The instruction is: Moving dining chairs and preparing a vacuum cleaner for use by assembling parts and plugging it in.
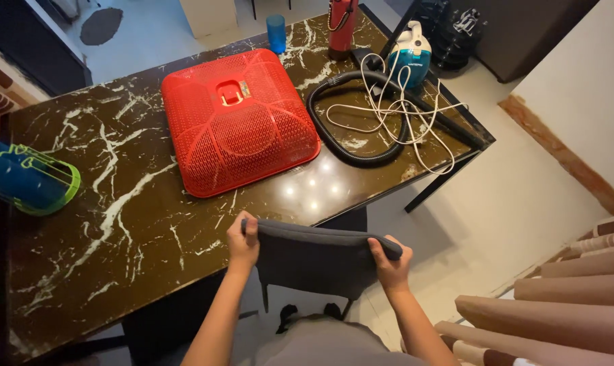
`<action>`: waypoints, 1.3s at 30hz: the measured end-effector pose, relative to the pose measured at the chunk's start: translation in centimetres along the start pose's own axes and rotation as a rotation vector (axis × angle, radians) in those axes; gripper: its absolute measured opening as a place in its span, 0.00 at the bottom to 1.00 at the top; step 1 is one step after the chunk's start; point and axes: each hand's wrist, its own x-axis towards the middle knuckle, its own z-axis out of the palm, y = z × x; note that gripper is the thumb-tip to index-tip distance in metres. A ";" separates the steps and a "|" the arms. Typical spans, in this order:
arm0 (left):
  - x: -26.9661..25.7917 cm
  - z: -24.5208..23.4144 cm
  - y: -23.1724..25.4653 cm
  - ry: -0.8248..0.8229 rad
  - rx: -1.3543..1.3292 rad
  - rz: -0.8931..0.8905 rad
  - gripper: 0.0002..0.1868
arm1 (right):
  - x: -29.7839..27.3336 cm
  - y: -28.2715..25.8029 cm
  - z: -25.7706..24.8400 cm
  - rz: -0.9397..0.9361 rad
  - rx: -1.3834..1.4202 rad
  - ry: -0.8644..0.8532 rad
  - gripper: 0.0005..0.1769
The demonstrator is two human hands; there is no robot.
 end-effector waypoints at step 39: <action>1.6 -2.4 1.8 -0.459 -0.111 -0.002 0.37 | -1.4 1.6 0.5 0.008 -0.036 0.275 0.21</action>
